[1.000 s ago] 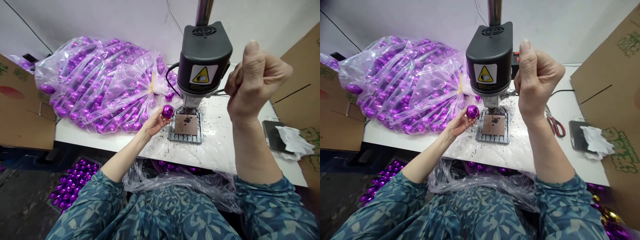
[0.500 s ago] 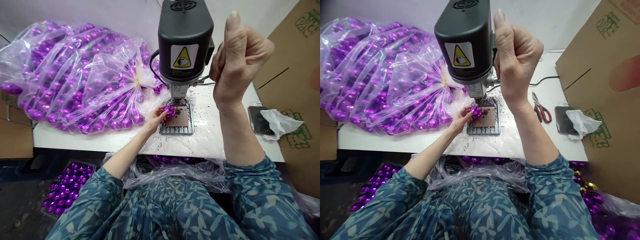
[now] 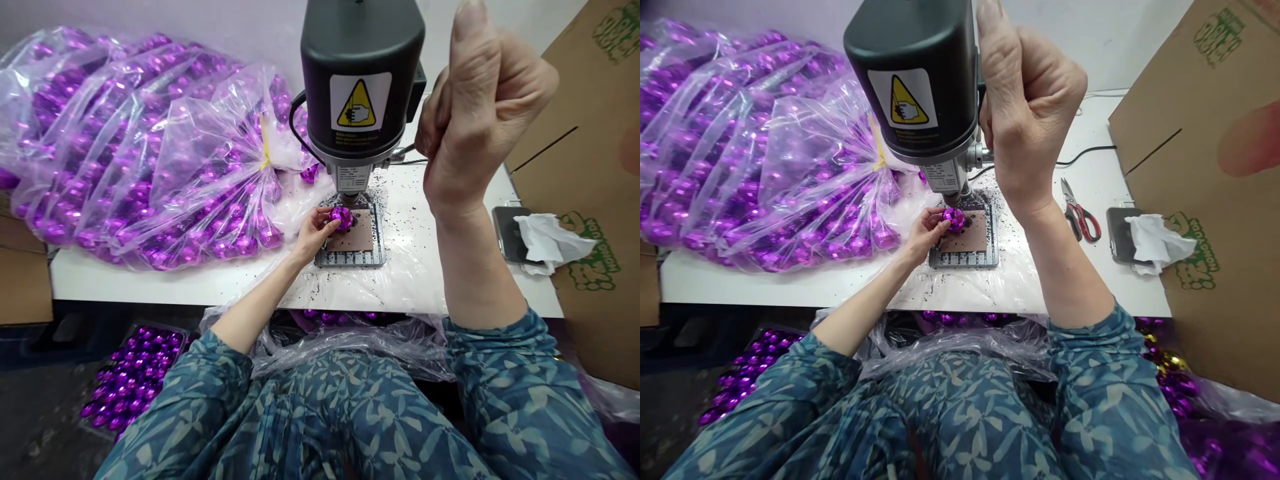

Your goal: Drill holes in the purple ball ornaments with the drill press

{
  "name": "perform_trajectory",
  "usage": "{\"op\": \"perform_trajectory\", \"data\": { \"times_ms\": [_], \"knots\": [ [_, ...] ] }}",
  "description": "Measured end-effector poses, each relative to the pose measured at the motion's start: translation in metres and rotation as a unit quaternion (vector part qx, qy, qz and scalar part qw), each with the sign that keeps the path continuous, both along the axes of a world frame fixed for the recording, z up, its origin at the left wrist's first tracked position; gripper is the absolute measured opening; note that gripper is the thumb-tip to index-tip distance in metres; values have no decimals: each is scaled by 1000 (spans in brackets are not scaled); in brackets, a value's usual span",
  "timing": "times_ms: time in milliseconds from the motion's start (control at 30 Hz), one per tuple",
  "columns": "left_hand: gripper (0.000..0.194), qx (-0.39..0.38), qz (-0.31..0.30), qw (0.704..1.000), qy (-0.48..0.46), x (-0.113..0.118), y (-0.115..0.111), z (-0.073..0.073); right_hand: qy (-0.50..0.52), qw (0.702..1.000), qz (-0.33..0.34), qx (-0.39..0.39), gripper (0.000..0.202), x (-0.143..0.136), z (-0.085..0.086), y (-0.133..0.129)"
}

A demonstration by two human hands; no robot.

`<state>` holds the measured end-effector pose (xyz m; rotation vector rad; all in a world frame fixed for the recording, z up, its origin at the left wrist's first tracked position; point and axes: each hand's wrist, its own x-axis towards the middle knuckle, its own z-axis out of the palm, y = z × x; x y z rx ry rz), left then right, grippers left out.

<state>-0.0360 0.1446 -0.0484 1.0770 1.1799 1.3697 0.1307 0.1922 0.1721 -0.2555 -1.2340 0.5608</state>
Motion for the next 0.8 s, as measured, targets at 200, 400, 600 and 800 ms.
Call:
{"op": "perform_trajectory", "data": {
  "times_ms": [200, 400, 600, 800],
  "knots": [
    [53, 29, 1, 998, 50, 3, 0, -1, -38, 996, -75, 13, 66, -1, -1, 3],
    [59, 31, -12, 992, 118, 10, -7, 0, -48, 995, -84, -5, 64, -3, -1, -1],
    [58, 102, -2, 974, 202, 9, -11, -4, -18, 998, -63, 24, 65, -3, -2, 3],
    [64, 110, -47, 985, 127, 14, -11, -7, 4, 999, -34, 39, 61, -2, -5, 10]
  ]
}}
